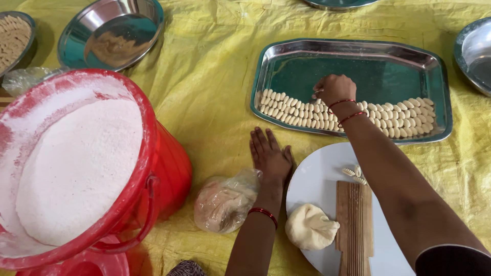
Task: The person rolls small pieces of dough between their palms and presses them onto a ridged wooden board to create textured shapes. They then place the shaped dough pieces onto a metal tray.
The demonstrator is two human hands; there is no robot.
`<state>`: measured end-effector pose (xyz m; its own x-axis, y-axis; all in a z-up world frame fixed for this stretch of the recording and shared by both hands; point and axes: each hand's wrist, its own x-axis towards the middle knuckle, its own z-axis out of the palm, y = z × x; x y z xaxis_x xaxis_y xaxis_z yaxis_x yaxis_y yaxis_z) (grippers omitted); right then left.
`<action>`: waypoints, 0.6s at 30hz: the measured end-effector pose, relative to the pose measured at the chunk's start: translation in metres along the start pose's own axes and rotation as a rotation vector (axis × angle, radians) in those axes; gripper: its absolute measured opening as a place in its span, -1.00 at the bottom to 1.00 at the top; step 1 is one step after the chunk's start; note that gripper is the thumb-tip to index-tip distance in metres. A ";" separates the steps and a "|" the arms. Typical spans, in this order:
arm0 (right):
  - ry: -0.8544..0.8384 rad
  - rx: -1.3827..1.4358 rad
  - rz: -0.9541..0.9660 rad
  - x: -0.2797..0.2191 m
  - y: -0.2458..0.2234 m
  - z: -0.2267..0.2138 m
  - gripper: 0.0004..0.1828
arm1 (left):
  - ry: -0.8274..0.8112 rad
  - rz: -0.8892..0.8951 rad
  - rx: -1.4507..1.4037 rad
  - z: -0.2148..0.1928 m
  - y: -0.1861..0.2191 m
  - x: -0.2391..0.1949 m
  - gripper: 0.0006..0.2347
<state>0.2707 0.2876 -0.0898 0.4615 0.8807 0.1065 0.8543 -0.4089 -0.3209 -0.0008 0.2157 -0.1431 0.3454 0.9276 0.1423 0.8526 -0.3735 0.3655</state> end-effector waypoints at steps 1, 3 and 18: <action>0.019 -0.054 -0.030 -0.002 -0.002 0.001 -0.87 | 0.004 0.000 -0.003 0.000 0.001 0.000 -0.26; 0.093 -0.084 -0.119 -0.008 -0.002 0.004 -0.91 | 0.016 0.000 -0.014 0.001 0.002 0.001 -0.26; -0.089 -0.073 -0.211 -0.007 -0.003 -0.009 -0.87 | 0.008 -0.001 0.014 -0.002 0.004 0.003 -0.28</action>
<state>0.2676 0.2806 -0.0812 0.2510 0.9647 0.0800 0.9460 -0.2270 -0.2313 0.0033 0.2170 -0.1392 0.3412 0.9280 0.1496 0.8582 -0.3725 0.3531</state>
